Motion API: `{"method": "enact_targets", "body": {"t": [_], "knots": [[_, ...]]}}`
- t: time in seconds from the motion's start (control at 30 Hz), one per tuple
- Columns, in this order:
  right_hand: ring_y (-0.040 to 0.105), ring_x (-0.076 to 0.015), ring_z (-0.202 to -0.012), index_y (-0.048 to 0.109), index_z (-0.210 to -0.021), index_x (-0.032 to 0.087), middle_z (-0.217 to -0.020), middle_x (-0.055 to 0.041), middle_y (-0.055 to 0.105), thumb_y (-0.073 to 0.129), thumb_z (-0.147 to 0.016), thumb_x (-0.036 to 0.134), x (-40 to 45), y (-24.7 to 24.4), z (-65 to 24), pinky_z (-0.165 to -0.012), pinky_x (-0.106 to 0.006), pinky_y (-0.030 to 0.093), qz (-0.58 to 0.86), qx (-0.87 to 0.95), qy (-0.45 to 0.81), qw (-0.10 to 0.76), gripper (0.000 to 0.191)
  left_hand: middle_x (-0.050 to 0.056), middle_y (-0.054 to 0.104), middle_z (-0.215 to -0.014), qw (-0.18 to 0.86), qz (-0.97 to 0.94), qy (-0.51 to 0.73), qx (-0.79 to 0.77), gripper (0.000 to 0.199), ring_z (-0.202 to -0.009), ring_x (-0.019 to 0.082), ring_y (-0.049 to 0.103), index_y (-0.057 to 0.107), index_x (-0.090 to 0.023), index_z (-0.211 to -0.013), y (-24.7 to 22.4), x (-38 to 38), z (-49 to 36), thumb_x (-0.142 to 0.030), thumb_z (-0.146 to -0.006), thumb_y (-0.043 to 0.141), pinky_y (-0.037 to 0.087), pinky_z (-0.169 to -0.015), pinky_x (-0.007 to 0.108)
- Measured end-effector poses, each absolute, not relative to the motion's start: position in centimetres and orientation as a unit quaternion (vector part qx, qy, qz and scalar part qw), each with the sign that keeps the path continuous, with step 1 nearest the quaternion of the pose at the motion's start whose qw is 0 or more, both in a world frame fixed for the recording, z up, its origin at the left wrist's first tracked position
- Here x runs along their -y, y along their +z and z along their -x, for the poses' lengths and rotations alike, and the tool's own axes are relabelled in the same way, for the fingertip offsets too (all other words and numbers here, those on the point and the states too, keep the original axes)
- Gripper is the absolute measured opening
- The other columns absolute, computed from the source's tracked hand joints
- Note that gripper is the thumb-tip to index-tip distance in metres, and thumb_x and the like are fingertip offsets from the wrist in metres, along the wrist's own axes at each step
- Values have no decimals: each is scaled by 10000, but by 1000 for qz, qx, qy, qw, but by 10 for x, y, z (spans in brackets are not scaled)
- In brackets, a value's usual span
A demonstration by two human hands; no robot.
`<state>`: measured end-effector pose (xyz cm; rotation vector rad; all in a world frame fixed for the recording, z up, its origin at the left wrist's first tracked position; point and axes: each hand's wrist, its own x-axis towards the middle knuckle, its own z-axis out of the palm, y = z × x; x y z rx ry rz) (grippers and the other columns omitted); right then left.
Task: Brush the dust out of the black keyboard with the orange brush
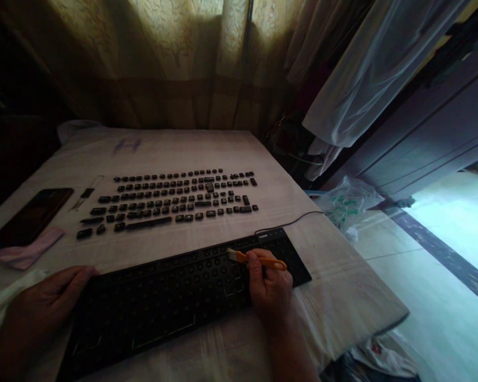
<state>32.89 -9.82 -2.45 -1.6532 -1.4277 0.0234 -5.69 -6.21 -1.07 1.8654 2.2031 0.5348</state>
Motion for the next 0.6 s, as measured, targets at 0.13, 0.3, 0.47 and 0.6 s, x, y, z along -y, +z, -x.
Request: {"method": "enact_targets", "body": {"t": [0.13, 0.3, 0.47, 0.6], "knots": [[700, -210, -580, 665, -811, 230, -645, -21, 713, 466, -1002, 469, 99, -23, -327, -588, -317, 551, 669, 579, 31, 466, 365, 36, 799, -797, 100, -630, 196, -745, 402, -701, 243, 743, 752, -266, -714, -10, 62, 56, -519, -717, 440, 579, -659, 316], [722, -200, -611, 691, -851, 220, -698, -19, 738, 513, -993, 410, 101, -22, -324, -584, -299, 565, 643, 575, 62, 503, 297, 58, 802, -839, 103, -635, 178, -745, 446, -754, 259, 752, 756, -240, -761, -6, 62, 53, -531, -724, 420, 587, -729, 338], [719, -193, -615, 697, -895, 210, -729, -19, 741, 533, -985, 363, 103, -22, -325, -588, -302, 571, 638, 552, 73, 532, 241, 53, 799, -862, 114, -626, 162, -755, 471, -781, 258, 753, 755, -250, -764, -8, 63, 53, -554, -740, 396, 584, -725, 330], [716, -185, -610, 692, -891, 215, -709, -7, 729, 531, -987, 362, 104, -24, -329, -587, -295, 564, 640, 562, 72, 519, 239, 78, 797, -896, 124, -608, 148, -770, 510, -822, 274, 752, 763, -220, -803, -6, 63, 51, -558, -724, 389, 579, -748, 339]]}}
